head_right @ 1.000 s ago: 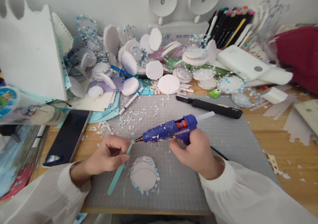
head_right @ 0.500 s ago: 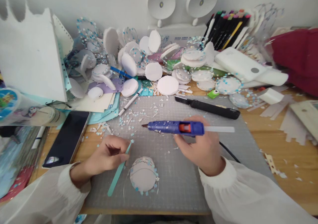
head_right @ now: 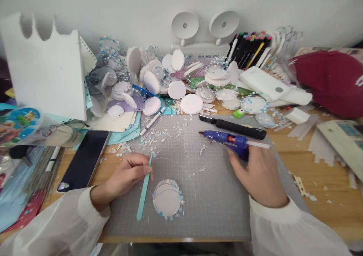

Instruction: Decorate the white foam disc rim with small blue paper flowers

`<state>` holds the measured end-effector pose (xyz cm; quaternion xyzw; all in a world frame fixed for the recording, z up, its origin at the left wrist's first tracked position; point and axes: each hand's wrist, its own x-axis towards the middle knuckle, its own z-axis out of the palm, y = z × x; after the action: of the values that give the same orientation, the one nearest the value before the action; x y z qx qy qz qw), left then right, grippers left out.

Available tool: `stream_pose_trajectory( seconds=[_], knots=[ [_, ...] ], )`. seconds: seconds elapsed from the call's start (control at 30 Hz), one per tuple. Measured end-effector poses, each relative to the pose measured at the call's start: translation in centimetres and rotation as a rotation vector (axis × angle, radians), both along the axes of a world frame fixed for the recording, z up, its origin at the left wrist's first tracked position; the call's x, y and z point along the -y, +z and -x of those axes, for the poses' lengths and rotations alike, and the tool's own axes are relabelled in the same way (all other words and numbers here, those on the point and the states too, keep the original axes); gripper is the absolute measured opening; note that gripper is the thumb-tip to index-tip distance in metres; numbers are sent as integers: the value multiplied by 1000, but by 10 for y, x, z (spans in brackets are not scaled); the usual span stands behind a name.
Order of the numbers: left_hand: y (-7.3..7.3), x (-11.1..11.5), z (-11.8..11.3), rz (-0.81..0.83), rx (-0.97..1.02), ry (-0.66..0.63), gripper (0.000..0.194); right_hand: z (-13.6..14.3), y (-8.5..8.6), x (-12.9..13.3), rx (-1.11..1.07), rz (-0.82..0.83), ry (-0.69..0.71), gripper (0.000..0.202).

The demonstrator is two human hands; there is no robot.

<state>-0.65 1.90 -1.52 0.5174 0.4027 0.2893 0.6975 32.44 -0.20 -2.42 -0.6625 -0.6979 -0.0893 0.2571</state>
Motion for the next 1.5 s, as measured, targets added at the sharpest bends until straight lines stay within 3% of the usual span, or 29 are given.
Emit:
stream_pose_trajectory(
  seconds=[0.1, 0.2, 0.3, 0.53, 0.63, 0.77, 0.87, 1.0, 1.23, 1.37, 1.5],
  knots=[
    [4, 0, -2, 42, 5, 19, 37, -4, 15, 21, 344, 72, -39, 42],
    [7, 1, -3, 48, 13, 27, 37, 2, 34, 38, 364, 114, -2, 37],
    [9, 0, -5, 46, 31, 56, 36, 26, 52, 39, 155, 72, 253, 26],
    [6, -1, -7, 50, 137, 132, 45, 105, 69, -3, 241, -170, 851, 23],
    [7, -1, -8, 65, 189, 169, 42, 127, 66, -20, 229, -252, 1024, 24],
    [6, -2, -8, 82, 205, 189, 41, 139, 56, -28, 251, -301, 1127, 19],
    [5, -1, -8, 58, 187, 165, 43, 137, 50, -27, 206, -340, 1134, 16],
    [5, 2, -8, -77, 6, 42, 44, 119, 44, -25, -12, -331, 998, 11],
    [10, 8, -10, -435, -260, -148, 38, 92, 14, -11, -875, -48, 540, 9],
    [12, 7, -12, -662, -284, -253, 28, 97, 11, -4, -1154, 190, 539, 2],
    [11, 4, -13, -723, -251, -325, 17, 100, 11, 0, -1264, 352, 614, 3]
  ],
)
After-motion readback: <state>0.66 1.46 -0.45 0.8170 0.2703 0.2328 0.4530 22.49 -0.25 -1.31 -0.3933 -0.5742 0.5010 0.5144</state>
